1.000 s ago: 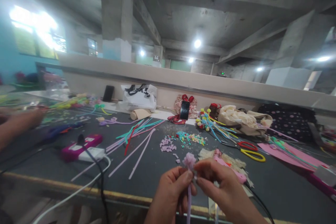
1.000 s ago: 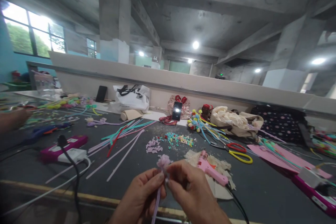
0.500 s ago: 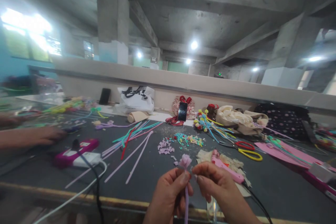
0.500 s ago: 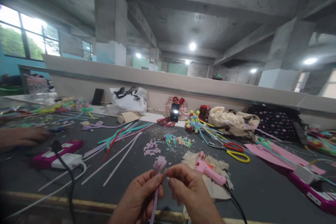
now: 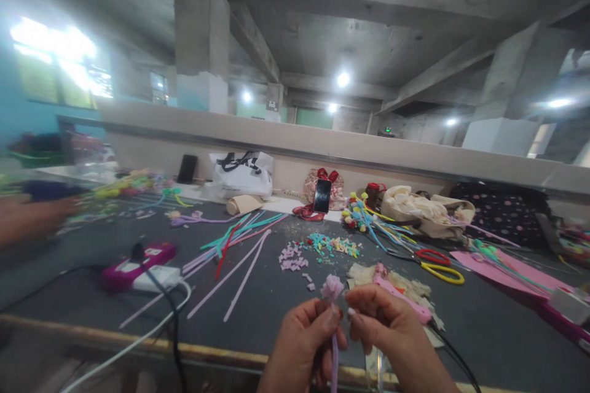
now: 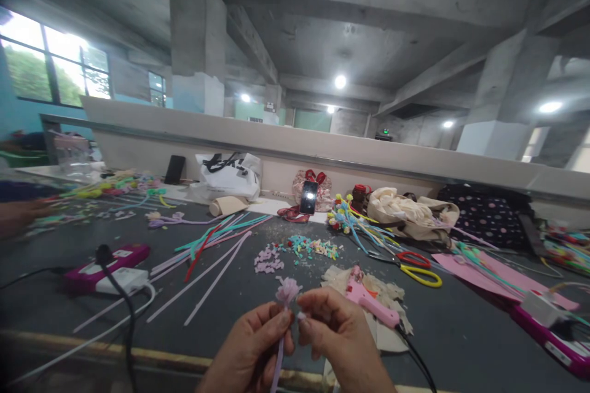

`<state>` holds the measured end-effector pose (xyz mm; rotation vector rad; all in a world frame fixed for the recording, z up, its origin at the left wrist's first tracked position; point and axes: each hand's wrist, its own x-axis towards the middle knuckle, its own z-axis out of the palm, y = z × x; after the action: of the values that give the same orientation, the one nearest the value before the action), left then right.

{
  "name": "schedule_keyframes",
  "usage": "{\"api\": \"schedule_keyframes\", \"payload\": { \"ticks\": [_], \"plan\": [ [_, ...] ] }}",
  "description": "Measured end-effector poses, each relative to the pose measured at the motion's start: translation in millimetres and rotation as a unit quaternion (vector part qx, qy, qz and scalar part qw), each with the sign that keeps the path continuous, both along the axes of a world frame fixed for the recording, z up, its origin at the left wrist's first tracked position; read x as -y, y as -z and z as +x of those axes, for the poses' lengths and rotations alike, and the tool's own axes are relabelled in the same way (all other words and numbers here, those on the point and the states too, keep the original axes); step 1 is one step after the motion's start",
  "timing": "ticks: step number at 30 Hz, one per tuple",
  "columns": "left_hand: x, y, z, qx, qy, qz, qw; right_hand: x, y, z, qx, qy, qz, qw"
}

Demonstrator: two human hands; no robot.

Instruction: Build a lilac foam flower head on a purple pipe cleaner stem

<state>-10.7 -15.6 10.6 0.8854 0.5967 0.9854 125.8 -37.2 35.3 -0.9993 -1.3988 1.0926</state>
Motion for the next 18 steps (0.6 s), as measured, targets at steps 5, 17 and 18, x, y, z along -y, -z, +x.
{"api": "schedule_keyframes", "payload": {
  "ticks": [5,17,18],
  "plan": [
    [-4.0,5.7,3.1,0.007,0.023,-0.014,1.000,-0.5,1.3,1.2,-0.012,0.012,-0.002,1.000],
    [2.4,2.8,5.7,-0.011,0.002,-0.008,1.000,-6.4,4.5,0.0,-0.091,0.012,-0.054,0.994],
    [2.0,3.8,4.7,-0.005,0.005,-0.007,1.000,-6.6,4.5,-2.2,-0.104,0.002,-0.064,0.992]
  ]
}}
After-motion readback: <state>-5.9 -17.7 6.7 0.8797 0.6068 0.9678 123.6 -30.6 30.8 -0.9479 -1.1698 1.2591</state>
